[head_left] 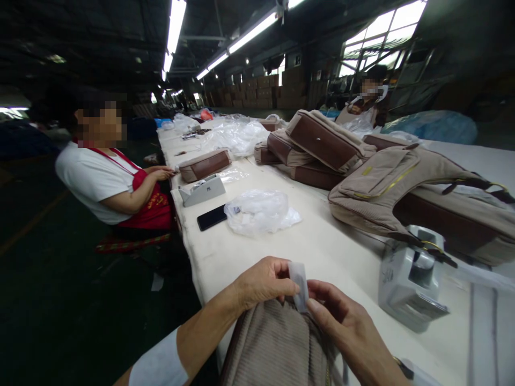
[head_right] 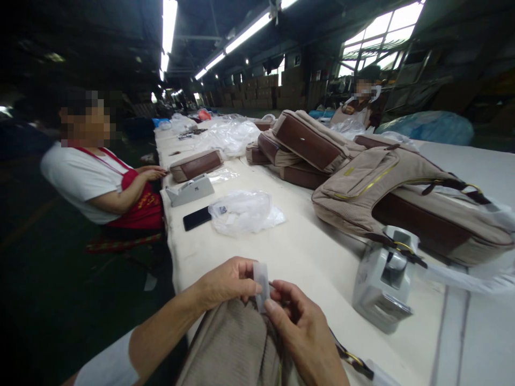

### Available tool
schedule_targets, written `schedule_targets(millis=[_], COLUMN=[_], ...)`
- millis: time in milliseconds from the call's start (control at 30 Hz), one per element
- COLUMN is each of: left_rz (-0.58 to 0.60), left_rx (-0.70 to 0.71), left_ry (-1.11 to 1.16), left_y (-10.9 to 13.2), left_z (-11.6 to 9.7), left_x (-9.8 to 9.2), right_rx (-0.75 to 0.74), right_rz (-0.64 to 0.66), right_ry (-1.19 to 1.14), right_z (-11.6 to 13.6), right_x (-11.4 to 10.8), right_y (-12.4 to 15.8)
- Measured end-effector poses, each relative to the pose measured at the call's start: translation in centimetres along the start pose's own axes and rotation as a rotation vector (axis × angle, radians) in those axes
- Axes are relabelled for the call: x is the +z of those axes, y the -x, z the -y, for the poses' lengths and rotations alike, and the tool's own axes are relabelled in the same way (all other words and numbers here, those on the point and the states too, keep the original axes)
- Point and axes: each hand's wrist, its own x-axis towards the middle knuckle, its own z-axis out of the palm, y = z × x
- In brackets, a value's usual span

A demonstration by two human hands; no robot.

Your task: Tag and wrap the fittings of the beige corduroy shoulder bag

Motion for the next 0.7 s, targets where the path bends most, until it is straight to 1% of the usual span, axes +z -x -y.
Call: schedule_targets(millis=[67,167,267,333,433,500,600,633,700], left_rz=[-0.007,-0.003,-0.017,-0.063,-0.109,-0.112,-0.108,-0.104,-0.093], left_rx=[0.020,0.036,0.061,0.073,0.084,0.102,0.126,0.134,0.126], left_ry=[0.020,0.048,0.000,-0.036,-0.020,0.016,0.069,0.074,0.065], left_y=[0.3,0.7,0.8,0.9,1.0,1.1,1.3,1.4,1.6], left_z=[0.1,0.1,0.0,0.2,0.8,1.3,1.6,1.5,1.3], left_x=[-0.5,-1.1,-1.6,-1.7,-1.8,-1.8,-1.9,-2.0,-2.3], right_rx=[-0.035,-0.097,-0.125,-0.094,-0.015,0.004,0.022,0.033,0.038], right_rz=[0.066,0.074,0.127,0.125,0.040,0.067,0.177,0.183,0.151], right_ry=[0.057,0.099,0.105,0.112,0.081,0.055,-0.032,-0.068,-0.100], right_z=[0.6,1.1,1.3,1.2,1.3,1.5,1.7,1.7,1.6], right_x=[0.7,1.6,1.9,1.8,1.8,1.9,2.2,2.3,2.4], right_y=[-0.4,-0.8,-1.0,-1.1,-1.2,-1.4,-1.6,-1.6,-1.6])
